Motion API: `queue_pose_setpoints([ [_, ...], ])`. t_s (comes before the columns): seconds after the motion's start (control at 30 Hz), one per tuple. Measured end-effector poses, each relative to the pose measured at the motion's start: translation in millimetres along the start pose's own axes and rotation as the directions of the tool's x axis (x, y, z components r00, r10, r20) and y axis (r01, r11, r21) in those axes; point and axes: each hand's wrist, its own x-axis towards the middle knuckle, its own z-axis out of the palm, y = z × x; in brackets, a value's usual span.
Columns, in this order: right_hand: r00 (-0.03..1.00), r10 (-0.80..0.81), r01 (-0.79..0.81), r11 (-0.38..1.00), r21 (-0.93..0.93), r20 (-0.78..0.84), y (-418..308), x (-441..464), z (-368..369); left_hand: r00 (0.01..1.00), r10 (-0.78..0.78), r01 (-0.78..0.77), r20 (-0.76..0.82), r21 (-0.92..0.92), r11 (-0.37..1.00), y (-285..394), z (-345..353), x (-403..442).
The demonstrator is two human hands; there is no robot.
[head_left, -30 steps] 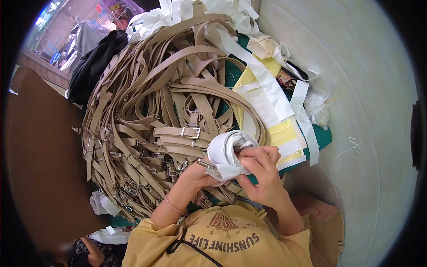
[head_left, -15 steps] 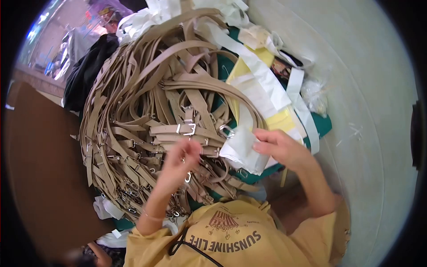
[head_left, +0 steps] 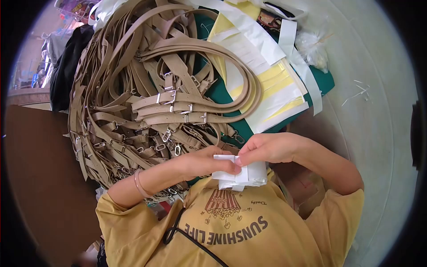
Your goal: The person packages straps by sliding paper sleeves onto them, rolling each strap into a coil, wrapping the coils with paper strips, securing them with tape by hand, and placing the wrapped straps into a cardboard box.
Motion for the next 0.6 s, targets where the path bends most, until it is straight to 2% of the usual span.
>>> queue_pose_setpoints([
  [0.03,1.0,0.001,-0.001,1.0,0.007,0.002,2.0,-0.1,0.1,0.999,0.007,-0.003,0.037,-0.097,0.995,-14.3,-3.3,10.6],
  [0.07,0.989,0.033,-0.043,0.997,-0.063,-0.147,3.0,-0.3,0.8,0.997,0.017,-0.002,0.072,-0.192,0.981,-20.8,-3.7,15.2],
  [0.1,0.954,0.055,-0.096,0.987,-0.129,-0.294,4.1,-0.5,1.3,0.997,0.013,0.002,0.075,-0.194,0.981,-24.3,-3.3,15.5],
  [0.13,0.758,-0.298,0.047,0.912,-0.408,-0.581,11.4,-1.8,7.4,0.997,-0.014,0.041,0.075,-0.359,0.932,-25.6,-2.8,14.7],
  [0.17,0.407,-0.634,0.054,0.735,-0.676,-0.657,20.8,-3.9,15.5,0.996,-0.042,0.077,0.079,-0.516,0.853,-27.8,-2.0,13.6],
  [0.2,0.223,-0.869,0.011,0.455,-0.89,-0.441,23.1,-8.8,18.2,0.998,-0.015,0.051,0.064,-0.603,0.796,-32.8,-1.0,13.3],
  [0.27,0.216,-0.964,0.049,0.168,-0.985,-0.154,41.9,-12.6,40.3,0.999,-0.025,0.042,0.036,-0.66,0.75,-35.2,-1.6,11.0],
  [0.3,0.186,-0.978,-0.111,0.069,-0.991,-0.089,50.7,-4.7,53.0,0.999,-0.041,0.04,0.016,-0.704,0.709,-37.4,-1.2,9.5],
  [0.33,0.194,-0.977,-0.101,0.065,-0.993,-0.084,54.6,0.0,55.8,0.999,-0.041,0.036,0.01,-0.713,0.7,-41.0,0.2,10.0],
  [0.4,0.251,-0.968,-0.191,-0.064,-0.98,0.014,57.7,6.5,57.9,0.999,-0.042,0.04,0.017,-0.765,0.643,-47.4,2.5,12.9],
  [0.57,0.195,-0.972,-0.18,-0.164,-0.97,0.128,57.2,13.2,54.2,0.997,-0.066,0.078,0.049,-0.83,0.553,-54.9,10.1,9.7],
  [0.6,0.176,-0.97,-0.11,-0.189,-0.976,0.168,58.3,14.9,52.8,0.997,-0.066,0.075,0.046,-0.834,0.547,-59.2,12.4,10.1],
])
